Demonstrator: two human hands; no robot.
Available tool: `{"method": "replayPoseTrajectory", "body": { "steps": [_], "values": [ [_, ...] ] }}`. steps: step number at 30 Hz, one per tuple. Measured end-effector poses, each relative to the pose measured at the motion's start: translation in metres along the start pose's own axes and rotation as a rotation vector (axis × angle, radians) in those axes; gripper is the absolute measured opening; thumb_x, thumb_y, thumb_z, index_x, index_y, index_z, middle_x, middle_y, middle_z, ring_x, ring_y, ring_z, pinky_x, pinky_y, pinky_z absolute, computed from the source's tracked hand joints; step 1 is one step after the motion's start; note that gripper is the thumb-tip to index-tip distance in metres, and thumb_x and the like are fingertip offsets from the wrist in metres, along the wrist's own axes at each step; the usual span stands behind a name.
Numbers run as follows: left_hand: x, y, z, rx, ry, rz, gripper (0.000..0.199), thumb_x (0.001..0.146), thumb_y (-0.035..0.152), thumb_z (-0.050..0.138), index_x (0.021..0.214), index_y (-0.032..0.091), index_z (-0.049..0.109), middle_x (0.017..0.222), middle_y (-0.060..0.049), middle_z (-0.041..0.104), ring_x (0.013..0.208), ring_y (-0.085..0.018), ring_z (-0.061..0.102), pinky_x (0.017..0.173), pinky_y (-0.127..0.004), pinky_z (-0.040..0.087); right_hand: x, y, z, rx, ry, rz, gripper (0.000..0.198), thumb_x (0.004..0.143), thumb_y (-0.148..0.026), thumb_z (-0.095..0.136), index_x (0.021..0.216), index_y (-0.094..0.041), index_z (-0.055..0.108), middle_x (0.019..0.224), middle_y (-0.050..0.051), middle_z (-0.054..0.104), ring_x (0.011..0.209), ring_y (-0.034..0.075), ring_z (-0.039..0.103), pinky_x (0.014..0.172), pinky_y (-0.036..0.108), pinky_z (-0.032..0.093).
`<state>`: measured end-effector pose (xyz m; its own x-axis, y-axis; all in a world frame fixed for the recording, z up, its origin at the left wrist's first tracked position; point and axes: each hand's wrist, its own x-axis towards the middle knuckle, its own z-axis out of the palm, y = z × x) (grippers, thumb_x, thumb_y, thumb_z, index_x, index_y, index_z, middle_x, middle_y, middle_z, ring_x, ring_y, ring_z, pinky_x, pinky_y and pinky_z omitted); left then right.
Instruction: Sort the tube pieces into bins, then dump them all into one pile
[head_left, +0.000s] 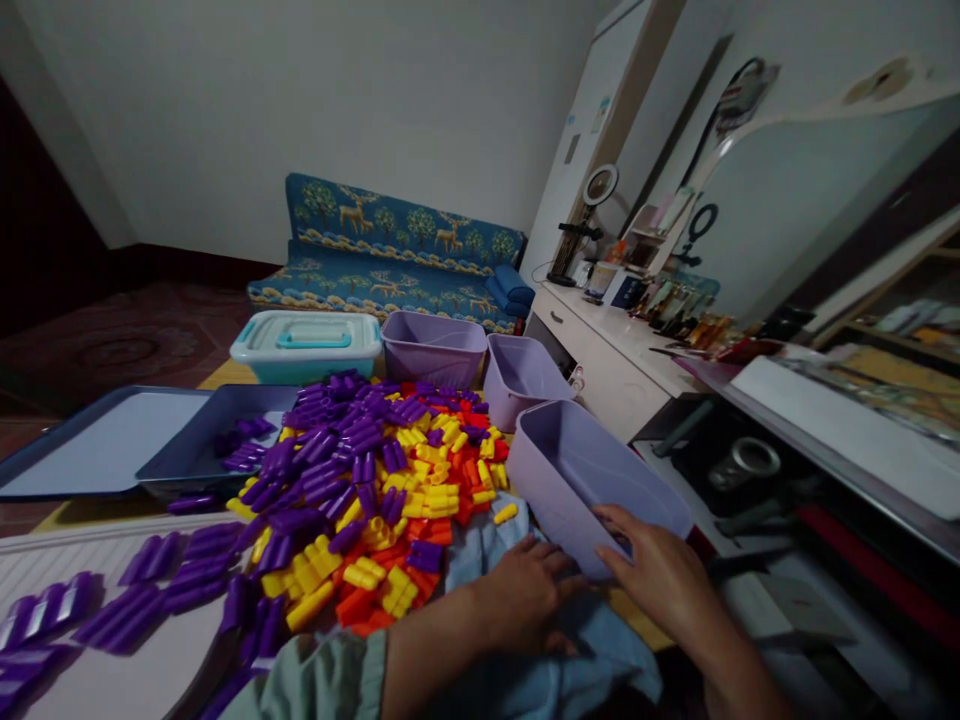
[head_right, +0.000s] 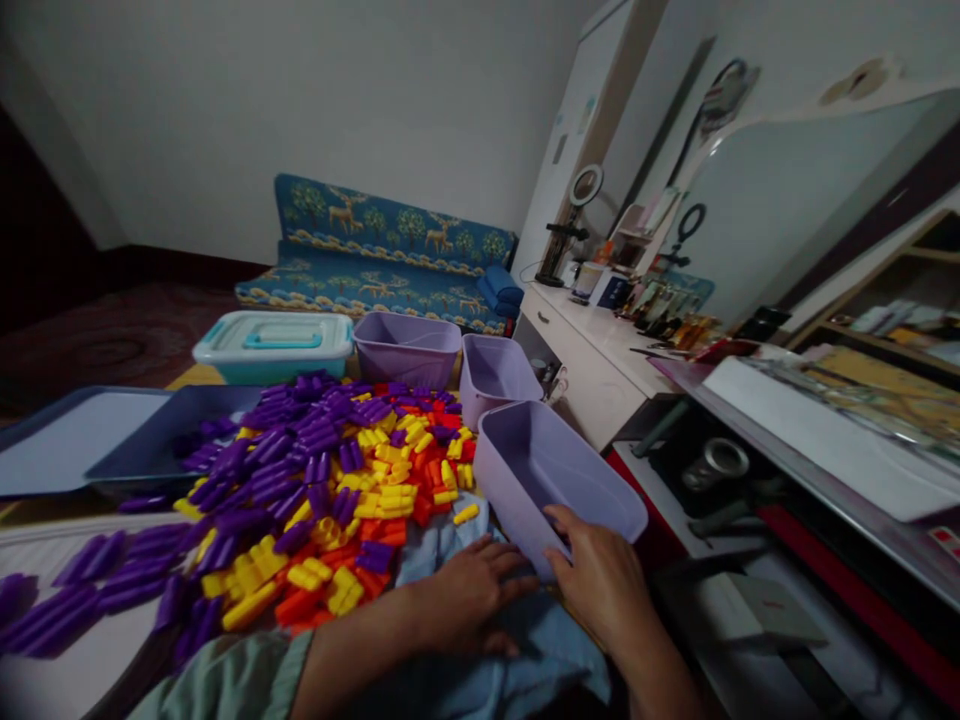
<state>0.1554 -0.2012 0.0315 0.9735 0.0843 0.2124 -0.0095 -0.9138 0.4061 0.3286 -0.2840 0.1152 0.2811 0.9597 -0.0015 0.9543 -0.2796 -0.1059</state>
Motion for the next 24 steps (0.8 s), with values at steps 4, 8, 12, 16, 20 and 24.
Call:
{"method": "replayPoseTrajectory", "body": {
  "steps": [4, 8, 12, 16, 20, 24],
  "values": [
    [0.002, -0.011, 0.019, 0.056, -0.004, -0.05, 0.066, 0.079, 0.065, 0.052, 0.124, 0.016, 0.057, 0.119, -0.014, 0.057, 0.108, -0.029, 0.052, 0.096, -0.046, 0.04, -0.003, -0.006, 0.015, -0.046, 0.013, 0.018, 0.037, 0.09, -0.022, 0.041, 0.121, -0.02, 0.062, 0.1, 0.009, 0.074, 0.092, 0.023, 0.07, 0.079, 0.031, 0.051],
    [-0.01, -0.013, 0.009, 0.129, -0.014, -0.127, 0.052, 0.082, 0.062, 0.05, 0.096, 0.015, 0.067, 0.098, -0.011, 0.063, 0.092, -0.026, 0.056, 0.081, -0.039, 0.046, -0.001, -0.022, 0.022, -0.088, 0.088, 0.031, 0.038, 0.092, -0.025, 0.038, 0.121, -0.021, 0.062, 0.093, 0.008, 0.075, 0.084, 0.023, 0.071, 0.072, 0.029, 0.051],
    [-0.02, -0.012, -0.003, 0.192, -0.064, -0.173, 0.045, 0.083, 0.057, 0.054, 0.087, 0.014, 0.067, 0.084, -0.01, 0.064, 0.085, -0.025, 0.058, 0.073, -0.037, 0.047, 0.0, -0.039, 0.021, -0.109, 0.126, 0.076, 0.039, 0.094, -0.026, 0.036, 0.123, -0.02, 0.062, 0.086, 0.008, 0.075, 0.076, 0.023, 0.072, 0.065, 0.028, 0.051],
    [-0.028, -0.011, -0.004, 0.185, -0.033, -0.176, 0.043, 0.084, 0.055, 0.053, 0.091, 0.015, 0.065, 0.088, -0.009, 0.063, 0.087, -0.024, 0.058, 0.072, -0.035, 0.048, 0.003, -0.053, 0.023, -0.134, 0.183, 0.056, 0.04, 0.093, -0.025, 0.035, 0.122, -0.02, 0.062, 0.077, 0.007, 0.075, 0.067, 0.021, 0.071, 0.056, 0.025, 0.048],
    [-0.035, -0.011, 0.004, 0.156, -0.002, -0.112, 0.046, 0.087, 0.057, 0.048, 0.097, 0.014, 0.064, 0.094, -0.009, 0.062, 0.088, -0.023, 0.057, 0.075, -0.035, 0.048, 0.005, -0.059, 0.031, -0.174, 0.24, 0.009, 0.043, 0.092, -0.027, 0.032, 0.119, -0.016, 0.063, 0.064, 0.009, 0.072, 0.057, 0.024, 0.069, 0.049, 0.029, 0.047],
    [-0.049, -0.016, 0.006, 0.125, -0.006, -0.061, 0.044, 0.089, 0.053, 0.046, 0.099, 0.015, 0.064, 0.094, -0.01, 0.063, 0.092, -0.023, 0.059, 0.082, -0.035, 0.047, 0.013, -0.044, 0.046, -0.147, 0.244, -0.045, 0.049, 0.092, -0.041, 0.032, 0.122, -0.014, 0.06, 0.058, 0.008, 0.069, 0.05, 0.028, 0.067, 0.044, 0.034, 0.046]
  ]
}}
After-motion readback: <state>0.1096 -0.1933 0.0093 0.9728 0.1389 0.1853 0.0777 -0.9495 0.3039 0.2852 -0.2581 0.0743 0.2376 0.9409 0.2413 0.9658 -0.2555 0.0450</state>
